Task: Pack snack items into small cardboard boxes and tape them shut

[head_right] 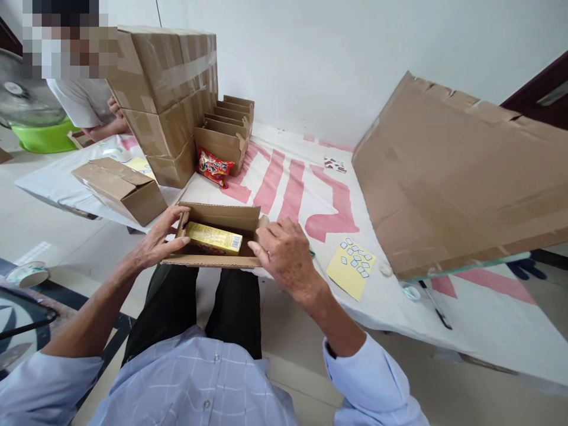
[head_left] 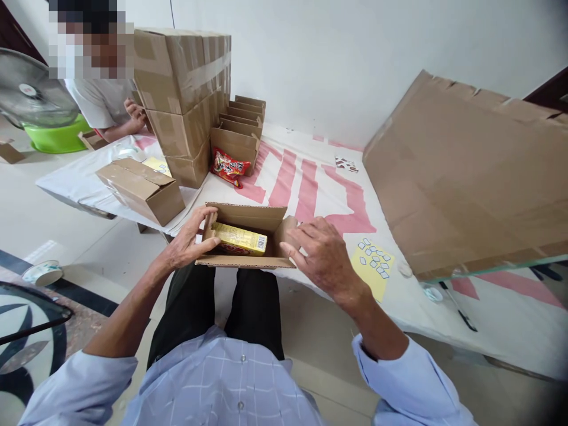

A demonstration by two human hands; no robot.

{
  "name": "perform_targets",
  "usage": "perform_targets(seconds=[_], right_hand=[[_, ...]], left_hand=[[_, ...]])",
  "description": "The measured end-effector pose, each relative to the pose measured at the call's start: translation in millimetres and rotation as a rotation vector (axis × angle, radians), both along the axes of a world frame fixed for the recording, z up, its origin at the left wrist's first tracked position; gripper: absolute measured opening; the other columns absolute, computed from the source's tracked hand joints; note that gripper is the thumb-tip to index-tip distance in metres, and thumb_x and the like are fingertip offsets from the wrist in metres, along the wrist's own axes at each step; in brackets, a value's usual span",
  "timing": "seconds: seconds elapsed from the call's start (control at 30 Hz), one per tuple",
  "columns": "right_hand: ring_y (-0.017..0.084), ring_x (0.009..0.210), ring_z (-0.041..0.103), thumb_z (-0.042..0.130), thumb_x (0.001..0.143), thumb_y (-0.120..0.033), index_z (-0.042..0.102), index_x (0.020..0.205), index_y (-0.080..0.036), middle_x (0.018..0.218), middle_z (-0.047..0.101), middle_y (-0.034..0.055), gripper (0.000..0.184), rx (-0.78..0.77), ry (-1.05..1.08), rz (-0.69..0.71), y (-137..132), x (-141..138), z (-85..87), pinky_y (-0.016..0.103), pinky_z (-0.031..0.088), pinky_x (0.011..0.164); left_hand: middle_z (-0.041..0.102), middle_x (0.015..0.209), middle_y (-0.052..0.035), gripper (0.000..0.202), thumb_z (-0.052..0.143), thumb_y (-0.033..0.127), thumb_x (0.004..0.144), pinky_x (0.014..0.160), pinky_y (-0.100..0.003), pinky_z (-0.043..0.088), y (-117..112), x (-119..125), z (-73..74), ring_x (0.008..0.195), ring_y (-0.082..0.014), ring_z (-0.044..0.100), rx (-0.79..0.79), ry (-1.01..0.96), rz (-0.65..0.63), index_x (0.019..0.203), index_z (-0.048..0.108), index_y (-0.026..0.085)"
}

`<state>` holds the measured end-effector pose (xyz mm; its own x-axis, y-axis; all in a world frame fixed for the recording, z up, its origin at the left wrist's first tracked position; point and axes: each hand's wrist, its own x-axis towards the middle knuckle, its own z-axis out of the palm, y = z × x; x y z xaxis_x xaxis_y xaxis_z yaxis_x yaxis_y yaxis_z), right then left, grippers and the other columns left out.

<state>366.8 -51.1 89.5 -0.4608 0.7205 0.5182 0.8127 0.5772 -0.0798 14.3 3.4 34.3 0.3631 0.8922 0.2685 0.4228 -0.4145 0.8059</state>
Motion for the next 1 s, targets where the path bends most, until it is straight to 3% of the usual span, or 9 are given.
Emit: perform_targets(seconds=[0.1,0.17,0.27,0.4,0.5,0.6,0.73,0.87,1.0], right_hand=[[0.035,0.099,0.06,0.074,0.105,-0.043,0.078,0.088,-0.027,0.084,0.075,0.0107,0.023,-0.048,-0.184,-0.089,6,7,3.1,0.049,0.048,0.089],[0.034,0.102,0.061,0.075,0.105,-0.041,0.079,0.089,-0.024,0.088,0.078,0.0118,0.023,-0.136,-0.332,-0.136,10,2,8.2,0.046,0.048,0.091],[0.032,0.107,0.067,0.075,0.106,-0.038,0.081,0.102,-0.018,0.103,0.081,0.0145,0.021,-0.282,-0.476,-0.167,17,-13,20.3,0.04,0.048,0.089],[0.031,0.116,0.072,0.072,0.107,-0.051,0.08,0.122,-0.02,0.121,0.082,0.0124,0.035,-0.491,-0.47,-0.096,35,-34,32.7,0.034,0.048,0.083],[0.034,0.121,0.074,0.073,0.104,-0.06,0.079,0.128,-0.021,0.127,0.082,0.013,0.046,-0.629,-0.496,-0.074,48,-50,32.1,0.036,0.051,0.086],[0.038,0.127,0.073,0.074,0.102,-0.059,0.078,0.131,-0.018,0.133,0.08,0.017,0.05,-0.717,-0.586,-0.073,55,-64,26.3,0.039,0.052,0.094],[0.039,0.129,0.073,0.07,0.104,-0.049,0.076,0.132,-0.013,0.135,0.078,0.0225,0.046,-0.738,-0.624,-0.061,56,-69,17.7,0.041,0.052,0.1],[0.039,0.12,0.077,0.065,0.102,-0.041,0.076,0.127,-0.013,0.128,0.081,0.022,0.039,-0.729,-0.574,-0.067,54,-64,10.6,0.039,0.053,0.093],[0.038,0.113,0.078,0.064,0.098,-0.038,0.075,0.126,-0.015,0.123,0.082,0.021,0.037,-0.712,-0.52,-0.082,54,-58,5.0,0.037,0.051,0.086]], left_hand=[[0.051,0.167,-0.0139,0.072,0.068,0.054,0.097,0.111,-0.051,0.059,-1,-1,-14.5,0.153,-0.0413,0.052,-0.024,-0.177,0.031,0.161,0.048,0.027],[0.053,0.169,-0.0138,0.072,0.065,0.054,0.099,0.121,-0.056,0.054,-2,1,-22.4,0.156,-0.0416,0.051,0.017,-0.292,0.063,0.163,0.049,0.026],[0.054,0.17,-0.0137,0.071,0.064,0.055,0.101,0.134,-0.059,0.041,-5,6,-29.6,0.159,-0.0406,0.049,0.083,-0.404,0.123,0.164,0.051,0.024],[0.054,0.172,-0.0129,0.072,0.061,0.058,0.103,0.138,-0.061,0.034,-9,12,-36.6,0.162,-0.0408,0.047,0.076,-0.483,0.163,0.166,0.052,0.024],[0.053,0.173,-0.0134,0.075,0.059,0.06,0.103,0.139,-0.063,0.032,-12,15,-43.5,0.163,-0.0408,0.045,0.04,-0.53,0.17,0.169,0.048,0.025],[0.049,0.177,-0.0136,0.079,0.059,0.063,0.104,0.14,-0.063,0.028,-14,14,-49.1,0.167,-0.0408,0.04,-0.008,-0.549,0.168,0.172,0.044,0.027],[0.038,0.183,-0.0135,0.095,0.069,0.073,0.098,0.139,-0.062,0.028,-12,2,-55.2,0.171,-0.0433,0.03,-0.063,-0.541,0.005,0.177,0.036,0.031],[0.032,0.186,-0.0162,0.138,0.09,0.086,0.068,0.136,-0.062,0.034,-3,-15,-65.3,0.173,-0.05,0.021,-0.185,-0.502,-0.156,0.18,0.028,0.035],[0.028,0.187,-0.0166,0.148,0.094,0.087,0.059,0.134,-0.06,0.039,2,-24,-72.8,0.174,-0.0506,0.016,-0.261,-0.482,-0.239,0.18,0.027,0.034]])
